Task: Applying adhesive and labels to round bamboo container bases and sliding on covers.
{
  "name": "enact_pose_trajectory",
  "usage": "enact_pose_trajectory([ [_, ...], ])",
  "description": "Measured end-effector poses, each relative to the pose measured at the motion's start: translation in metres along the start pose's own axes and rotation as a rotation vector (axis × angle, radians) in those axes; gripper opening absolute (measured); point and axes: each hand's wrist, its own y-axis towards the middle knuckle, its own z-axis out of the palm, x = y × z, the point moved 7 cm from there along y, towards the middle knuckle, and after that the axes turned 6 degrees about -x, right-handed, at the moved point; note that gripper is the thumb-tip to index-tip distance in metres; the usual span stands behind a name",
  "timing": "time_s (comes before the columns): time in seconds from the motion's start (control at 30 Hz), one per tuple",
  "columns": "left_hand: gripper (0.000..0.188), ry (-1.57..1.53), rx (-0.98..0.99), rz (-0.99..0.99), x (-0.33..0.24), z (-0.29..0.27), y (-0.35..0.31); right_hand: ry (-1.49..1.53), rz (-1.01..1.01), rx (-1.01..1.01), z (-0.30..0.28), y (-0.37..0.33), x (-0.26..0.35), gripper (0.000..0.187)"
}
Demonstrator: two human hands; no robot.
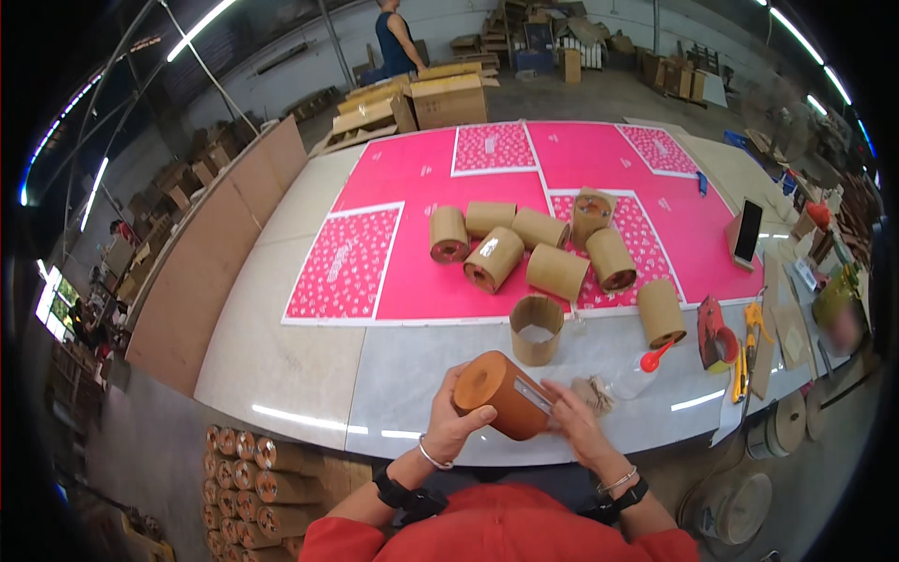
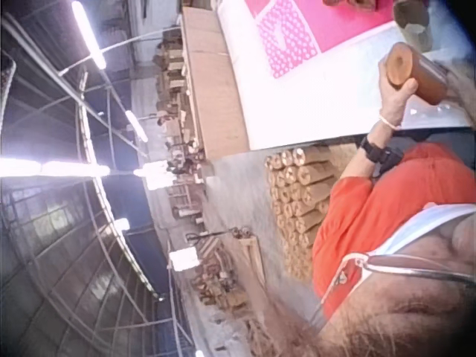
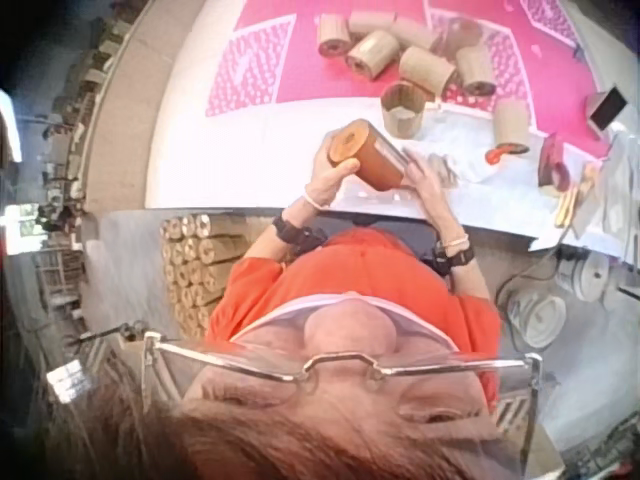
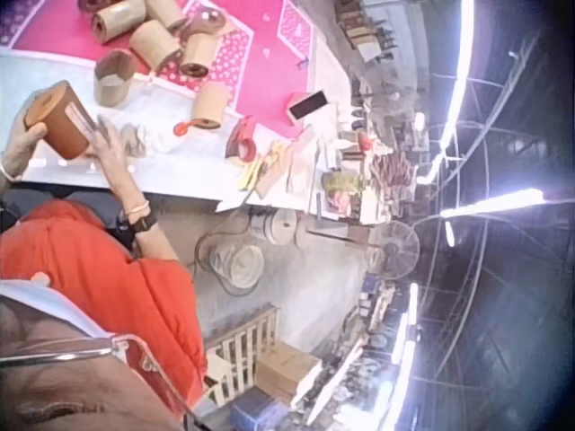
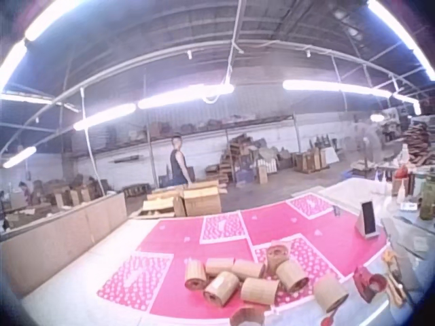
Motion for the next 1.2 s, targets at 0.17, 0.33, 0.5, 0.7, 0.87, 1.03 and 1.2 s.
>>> enact_pose_trajectory([
  [0.17,0.073,-0.104,0.141,-0.095,0.011,0.043,0.016,0.557,0.105,0.347,0.016,-0.013,0.012,0.073],
  [0.33,0.094,0.47,0.538,-0.05,0.02,0.073,0.029,0.575,0.003,-0.016,-0.035,-0.025,0.007,0.067],
  [0.5,0.084,0.942,0.652,0.33,-0.03,0.068,0.081,0.478,-0.058,-0.176,-0.069,-0.038,0.015,0.054],
  [0.7,0.047,1.444,0.581,0.686,0.008,0.083,0.125,0.357,-0.055,-0.175,-0.066,-0.047,0.015,0.052],
  [0.87,0.026,1.604,0.676,0.782,0.03,0.081,0.113,0.283,-0.064,-0.189,-0.066,-0.053,0.01,0.051],
  [1.03,0.029,1.207,0.462,0.331,0.009,0.043,0.092,0.244,-0.06,-0.211,-0.065,-0.056,0.014,0.05],
  [1.2,0.031,0.512,0.142,-0.237,-0.005,-0.013,0.056,0.149,-0.068,-0.272,-0.058,-0.046,0.018,0.049],
])
